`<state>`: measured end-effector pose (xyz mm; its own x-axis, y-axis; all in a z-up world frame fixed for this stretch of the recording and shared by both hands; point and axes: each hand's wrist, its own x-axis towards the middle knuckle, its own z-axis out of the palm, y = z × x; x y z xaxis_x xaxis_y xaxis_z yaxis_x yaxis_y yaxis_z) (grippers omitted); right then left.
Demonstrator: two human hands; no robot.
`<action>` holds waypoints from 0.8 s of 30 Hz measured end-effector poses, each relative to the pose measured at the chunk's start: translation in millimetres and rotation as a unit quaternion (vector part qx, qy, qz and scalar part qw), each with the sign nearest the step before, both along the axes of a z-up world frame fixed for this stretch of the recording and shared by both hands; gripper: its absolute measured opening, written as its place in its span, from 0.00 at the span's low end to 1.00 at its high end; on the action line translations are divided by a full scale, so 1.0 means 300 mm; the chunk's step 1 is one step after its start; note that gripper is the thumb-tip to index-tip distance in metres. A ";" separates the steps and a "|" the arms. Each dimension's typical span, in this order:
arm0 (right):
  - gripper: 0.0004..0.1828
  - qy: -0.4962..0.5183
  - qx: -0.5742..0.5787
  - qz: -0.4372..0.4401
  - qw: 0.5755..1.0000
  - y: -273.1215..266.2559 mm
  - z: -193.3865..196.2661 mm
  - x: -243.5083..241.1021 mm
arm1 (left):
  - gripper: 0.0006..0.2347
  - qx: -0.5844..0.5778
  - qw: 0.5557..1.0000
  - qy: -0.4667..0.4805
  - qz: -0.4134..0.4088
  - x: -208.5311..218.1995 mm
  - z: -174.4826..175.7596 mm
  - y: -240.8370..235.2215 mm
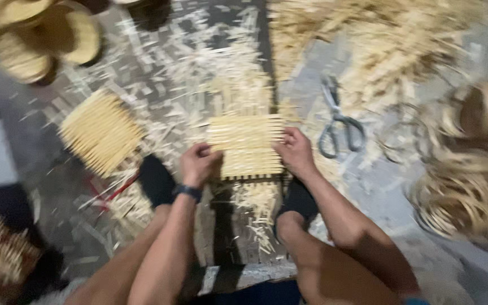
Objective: The person trims the edges of a small woven bamboo basket using shears and a wooden block. They repeatedly place the basket on the block, cut the protruding bamboo strips, and then remove the basket to continue the process.
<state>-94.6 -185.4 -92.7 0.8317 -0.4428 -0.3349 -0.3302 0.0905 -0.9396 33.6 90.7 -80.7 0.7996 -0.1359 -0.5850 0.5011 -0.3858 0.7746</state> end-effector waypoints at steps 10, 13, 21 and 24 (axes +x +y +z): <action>0.17 0.342 -0.470 -0.100 0.807 -0.604 0.057 -0.425 | 0.32 0.027 0.999 -0.021 0.034 0.024 0.122 -0.006; 0.12 0.382 -0.476 -0.023 0.792 -0.649 0.059 -0.513 | 0.34 -0.022 0.995 -0.008 0.101 0.047 0.193 -0.003; 0.10 0.082 -0.348 0.080 0.931 -0.508 0.461 -0.369 | 0.12 0.083 0.896 -0.412 -0.145 -0.010 0.526 -0.211; 0.10 0.000 -0.345 0.150 0.927 -0.363 0.742 -0.236 | 0.11 -0.160 0.842 -0.458 -0.239 -0.125 0.701 -0.403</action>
<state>-165.5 -294.3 129.8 0.9524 -0.2993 -0.0581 -0.2424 -0.6275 -0.7399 -3.9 -30.1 129.5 0.7052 -0.6028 0.3734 -0.5148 -0.0731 0.8542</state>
